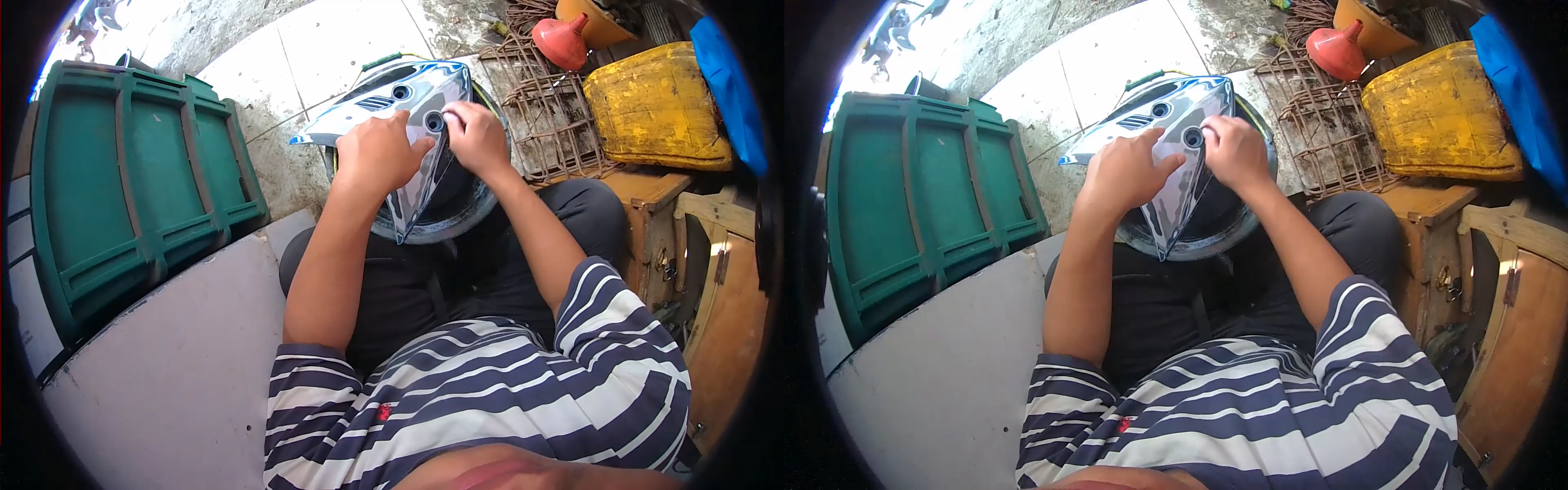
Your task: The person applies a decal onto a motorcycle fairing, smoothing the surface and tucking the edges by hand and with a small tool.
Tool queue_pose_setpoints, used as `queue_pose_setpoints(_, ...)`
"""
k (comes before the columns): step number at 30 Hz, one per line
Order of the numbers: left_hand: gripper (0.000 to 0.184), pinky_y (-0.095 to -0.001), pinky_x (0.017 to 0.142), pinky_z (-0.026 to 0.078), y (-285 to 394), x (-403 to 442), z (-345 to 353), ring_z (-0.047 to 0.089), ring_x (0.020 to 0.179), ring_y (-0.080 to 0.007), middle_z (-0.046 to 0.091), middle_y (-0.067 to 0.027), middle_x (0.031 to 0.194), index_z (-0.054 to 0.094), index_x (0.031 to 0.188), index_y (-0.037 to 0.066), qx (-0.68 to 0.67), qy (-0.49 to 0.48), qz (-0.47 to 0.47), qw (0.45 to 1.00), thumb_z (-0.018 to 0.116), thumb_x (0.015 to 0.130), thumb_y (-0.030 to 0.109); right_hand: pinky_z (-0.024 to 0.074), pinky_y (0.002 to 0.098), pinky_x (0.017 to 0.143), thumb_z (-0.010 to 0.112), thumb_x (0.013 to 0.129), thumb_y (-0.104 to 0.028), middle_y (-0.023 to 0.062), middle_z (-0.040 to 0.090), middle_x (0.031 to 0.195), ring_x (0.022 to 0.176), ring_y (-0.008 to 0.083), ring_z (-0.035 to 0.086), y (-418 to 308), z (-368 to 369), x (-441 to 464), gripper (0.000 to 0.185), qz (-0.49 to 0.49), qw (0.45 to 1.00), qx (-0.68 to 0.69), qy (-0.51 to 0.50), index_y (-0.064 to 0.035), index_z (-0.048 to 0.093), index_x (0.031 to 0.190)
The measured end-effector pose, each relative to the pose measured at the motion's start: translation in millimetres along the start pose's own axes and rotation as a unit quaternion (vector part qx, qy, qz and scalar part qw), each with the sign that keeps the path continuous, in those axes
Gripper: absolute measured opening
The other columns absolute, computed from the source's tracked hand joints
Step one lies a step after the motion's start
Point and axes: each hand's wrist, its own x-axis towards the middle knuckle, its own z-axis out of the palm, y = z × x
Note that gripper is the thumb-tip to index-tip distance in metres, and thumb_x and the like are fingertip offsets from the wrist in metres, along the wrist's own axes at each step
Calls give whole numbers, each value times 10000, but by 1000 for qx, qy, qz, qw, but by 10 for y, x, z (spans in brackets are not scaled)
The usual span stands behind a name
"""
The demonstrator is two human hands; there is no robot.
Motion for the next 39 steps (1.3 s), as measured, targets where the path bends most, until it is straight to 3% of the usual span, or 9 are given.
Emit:
queue_pose_setpoints(3,626,-515,944,562,-12,-22,16,729,1041,-440,767,-260,1024,683,1368,66,-21,25,8,999,696,945,528,562,484,825,637,956,-153,181,752,969,925,408,710,68,-60,88,151,71,997,4,-2,-61,752,992)
queue_pose_setpoints(6,624,-515,945,562,1,-17,2,729,1043,-439,768,-259,1021,681,1371,65,-15,26,11,999,691,951,526,560,479,844,645,949,-140,177,752,982,948,403,707,-24,-13,1,141,15,1000,4,-11,-58,749,997)
queue_pose_setpoints(13,629,-509,947,563,-8,-20,3,732,1038,-435,769,-258,1009,679,1375,65,-9,24,13,1000,688,951,530,561,492,819,641,948,-147,180,745,951,908,407,709,113,-51,83,146,41,999,-29,4,-58,747,994)
queue_pose_setpoints(16,628,-507,942,564,3,-10,7,735,1028,-433,769,-259,1005,680,1371,63,-8,27,17,999,687,951,530,555,494,837,643,946,-141,171,746,960,936,398,701,-113,-20,-34,138,-20,1000,0,-13,-53,742,983)
queue_pose_setpoints(20,626,-509,940,564,-12,-17,21,736,1026,-431,768,-261,1002,682,1366,64,-9,21,7,1000,689,948,530,558,489,855,642,949,-136,164,749,975,938,388,705,64,-70,85,139,22,999,-37,-6,-56,744,998)
queue_pose_setpoints(25,623,-513,935,564,13,-8,-8,736,1029,-429,769,-257,1000,684,1366,70,-13,28,13,999,692,946,531,562,489,846,648,954,-164,169,747,988,942,404,701,-50,-21,-26,151,-15,999,-5,-32,-56,746,992)
queue_pose_setpoints(29,625,-515,929,566,-17,-29,41,735,1034,-427,771,-250,1002,683,1368,74,-17,26,8,999,694,944,533,558,483,842,643,960,-139,151,750,992,949,393,702,110,-119,132,130,46,999,-4,-27,-82,753,1003)
queue_pose_setpoints(34,626,-512,925,568,6,-1,11,736,1034,-425,772,-246,1007,682,1370,75,-8,22,8,1000,696,941,531,567,484,836,659,956,-172,154,760,1011,954,397,713,28,-129,73,152,18,998,2,-67,-88,765,1024)
queue_pose_setpoints(39,626,-507,921,570,-22,-4,37,735,1035,-426,773,-243,1011,682,1370,72,-12,23,13,1000,696,942,529,565,481,830,657,956,-173,167,756,1007,936,402,715,89,-115,125,154,42,998,2,-38,-71,759,1011)
